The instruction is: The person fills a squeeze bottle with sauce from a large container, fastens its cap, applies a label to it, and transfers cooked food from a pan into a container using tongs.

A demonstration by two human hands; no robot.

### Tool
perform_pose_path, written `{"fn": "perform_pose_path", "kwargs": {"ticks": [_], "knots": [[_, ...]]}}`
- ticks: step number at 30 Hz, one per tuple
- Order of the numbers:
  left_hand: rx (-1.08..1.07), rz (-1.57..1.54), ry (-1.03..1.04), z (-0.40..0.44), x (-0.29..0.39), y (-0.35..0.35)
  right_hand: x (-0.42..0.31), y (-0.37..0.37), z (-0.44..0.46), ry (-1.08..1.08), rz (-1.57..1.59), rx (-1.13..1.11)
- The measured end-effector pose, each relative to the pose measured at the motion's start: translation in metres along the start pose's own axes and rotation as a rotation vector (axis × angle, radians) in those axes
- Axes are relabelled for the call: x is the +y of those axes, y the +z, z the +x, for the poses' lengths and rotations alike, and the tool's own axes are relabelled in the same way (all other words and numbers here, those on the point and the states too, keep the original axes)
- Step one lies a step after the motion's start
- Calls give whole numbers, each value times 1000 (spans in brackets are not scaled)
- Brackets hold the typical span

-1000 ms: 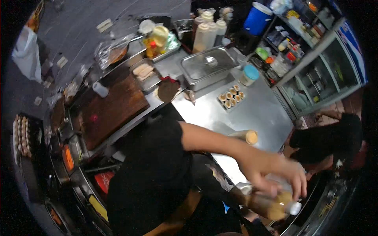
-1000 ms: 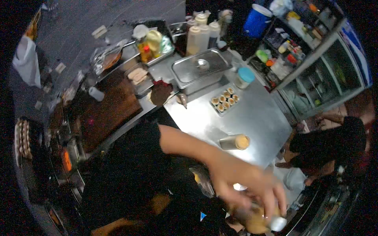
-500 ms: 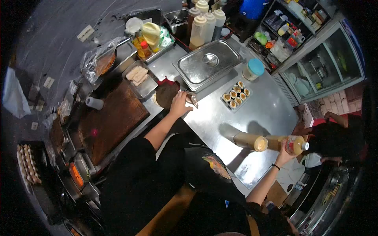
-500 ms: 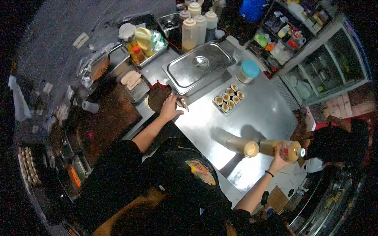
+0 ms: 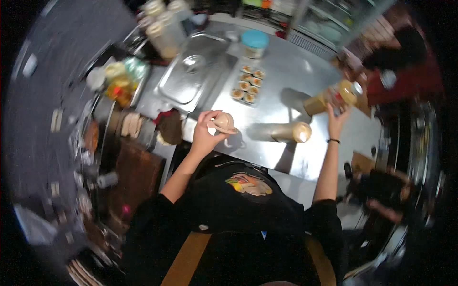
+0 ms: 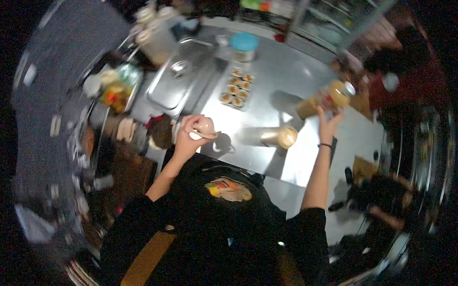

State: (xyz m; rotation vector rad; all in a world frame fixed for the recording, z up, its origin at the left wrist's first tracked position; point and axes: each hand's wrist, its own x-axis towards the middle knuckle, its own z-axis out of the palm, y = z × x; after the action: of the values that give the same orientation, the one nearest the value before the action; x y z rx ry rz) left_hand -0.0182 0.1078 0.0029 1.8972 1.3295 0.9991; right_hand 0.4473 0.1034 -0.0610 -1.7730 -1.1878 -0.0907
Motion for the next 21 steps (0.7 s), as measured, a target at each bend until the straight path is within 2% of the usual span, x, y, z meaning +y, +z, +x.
{"fn": "perform_pose_path", "kwargs": {"ticks": [2,4,6,8,10,12,14,16,18,20,21], "knots": [[-106,-72,5,18,31,18,4,-11,-40,269,201,98],[-157,-112,85,31,72,39,14,-19,-88,363,274,159],[-253,-257,193,35,110,62,17,-24,-142,328,177,74],[-311,-178,406,41,129,89,-27,-32,-165,436,237,-117],[-388,-174,438,46,138,109,-38,-28,-181,339,339,-271],[-496,146,510,48,144,125,-56,-20,-182,315,429,-395],[-437,233,550,43,145,137,-65,-8,-179,212,334,-468],[-396,234,504,41,142,145,-101,-16,-161,299,379,-492],[-343,262,509,38,143,147,-82,10,-170,216,413,-460],[-331,301,528,38,147,147,-80,23,-173,266,351,-430],[-397,287,513,38,151,142,-76,25,-174,250,352,-410]]}}
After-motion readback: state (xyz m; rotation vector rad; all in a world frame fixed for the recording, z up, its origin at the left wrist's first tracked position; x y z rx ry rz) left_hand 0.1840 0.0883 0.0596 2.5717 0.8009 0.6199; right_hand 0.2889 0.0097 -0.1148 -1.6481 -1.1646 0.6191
